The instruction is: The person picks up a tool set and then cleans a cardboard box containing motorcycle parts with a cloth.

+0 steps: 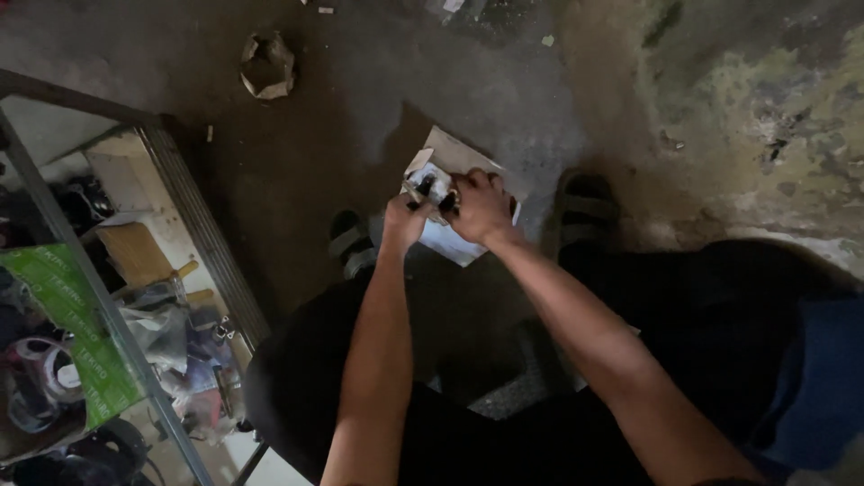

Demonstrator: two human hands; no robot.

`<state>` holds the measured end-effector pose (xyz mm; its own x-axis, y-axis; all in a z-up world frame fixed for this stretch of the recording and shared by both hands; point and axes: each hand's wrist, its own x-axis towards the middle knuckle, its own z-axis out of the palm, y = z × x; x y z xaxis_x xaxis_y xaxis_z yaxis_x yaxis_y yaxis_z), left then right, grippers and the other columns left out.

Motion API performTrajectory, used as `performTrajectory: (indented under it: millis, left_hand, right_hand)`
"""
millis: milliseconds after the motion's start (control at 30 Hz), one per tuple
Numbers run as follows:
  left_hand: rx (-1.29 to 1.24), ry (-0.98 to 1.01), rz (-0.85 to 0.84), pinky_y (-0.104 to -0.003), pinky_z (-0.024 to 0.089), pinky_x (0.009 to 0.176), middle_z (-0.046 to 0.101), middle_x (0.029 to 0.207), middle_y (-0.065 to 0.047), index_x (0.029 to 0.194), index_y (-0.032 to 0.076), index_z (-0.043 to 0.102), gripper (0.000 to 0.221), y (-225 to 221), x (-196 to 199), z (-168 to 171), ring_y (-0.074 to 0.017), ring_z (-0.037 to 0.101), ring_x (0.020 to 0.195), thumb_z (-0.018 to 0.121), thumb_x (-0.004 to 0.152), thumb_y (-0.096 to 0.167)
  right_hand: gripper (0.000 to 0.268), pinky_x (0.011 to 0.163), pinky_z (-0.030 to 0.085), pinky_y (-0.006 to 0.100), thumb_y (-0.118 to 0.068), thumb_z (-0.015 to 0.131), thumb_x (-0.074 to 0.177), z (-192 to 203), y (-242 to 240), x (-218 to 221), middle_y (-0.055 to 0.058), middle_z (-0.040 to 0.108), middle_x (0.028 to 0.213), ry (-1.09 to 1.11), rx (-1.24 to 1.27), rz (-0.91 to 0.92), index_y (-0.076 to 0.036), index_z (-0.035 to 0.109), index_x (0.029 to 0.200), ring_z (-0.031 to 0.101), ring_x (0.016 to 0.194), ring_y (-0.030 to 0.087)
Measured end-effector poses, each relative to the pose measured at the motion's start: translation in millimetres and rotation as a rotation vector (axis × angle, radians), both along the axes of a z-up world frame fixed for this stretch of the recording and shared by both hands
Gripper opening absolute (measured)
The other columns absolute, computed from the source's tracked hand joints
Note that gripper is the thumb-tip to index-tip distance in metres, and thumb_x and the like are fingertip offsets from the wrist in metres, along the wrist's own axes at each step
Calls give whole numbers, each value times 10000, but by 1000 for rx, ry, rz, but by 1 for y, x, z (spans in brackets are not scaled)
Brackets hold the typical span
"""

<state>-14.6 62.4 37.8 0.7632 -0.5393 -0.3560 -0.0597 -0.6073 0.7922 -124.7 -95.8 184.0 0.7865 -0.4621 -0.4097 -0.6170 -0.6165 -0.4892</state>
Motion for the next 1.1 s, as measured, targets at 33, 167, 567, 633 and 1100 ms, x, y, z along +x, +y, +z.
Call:
performTrajectory:
  millis: [33, 167, 567, 633, 1100]
  left_hand:
    - [4, 2, 2, -404, 566, 781, 767, 911, -193, 959, -21, 748, 347, 1, -1, 5, -304, 752, 863, 776, 781, 275]
    - [-32, 108, 41, -395, 559, 753, 770, 875, -174, 951, -19, 740, 316, 0, -7, 20, -271, 739, 824, 761, 785, 249]
    - [-66, 111, -56, -376, 559, 788, 777, 926, -152, 983, 14, 757, 277, -18, -16, 17, -250, 748, 855, 757, 811, 232]
    - [-15, 142, -59, -377, 554, 777, 771, 925, -158, 1006, 21, 758, 303, -24, -20, 20, -255, 742, 847, 768, 806, 248]
    - [-192, 1172, 861, -714, 188, 1145, 304, 1658, -193, 1656, 165, 209, 1218, 6, -64, 60, -462, 306, 1487, 493, 722, 895]
  right_hand:
    - [667, 1011, 361, 634, -399, 756, 804, -5, 0, 0, 118, 468, 1445, 2, 4, 2, -192, 556, 1406, 388, 1320, 453]
    - [608, 1067, 408, 564, -378, 751, 800, -34, -5, -5, 109, 547, 1381, -20, -47, 48, -206, 584, 1358, 469, 1278, 418]
    - [522, 945, 503, 519, -369, 747, 766, -22, -31, -16, 169, 700, 1199, -55, 27, 81, -137, 673, 1228, 641, 1127, 397]
    - [499, 932, 531, 509, -365, 737, 784, -38, -39, -29, 180, 710, 1186, 11, 101, 79, -116, 688, 1213, 654, 1118, 401]
    - [659, 955, 553, 412, -382, 851, 673, -10, -48, -76, 193, 730, 1202, -181, 57, -112, -58, 716, 1231, 702, 1110, 354]
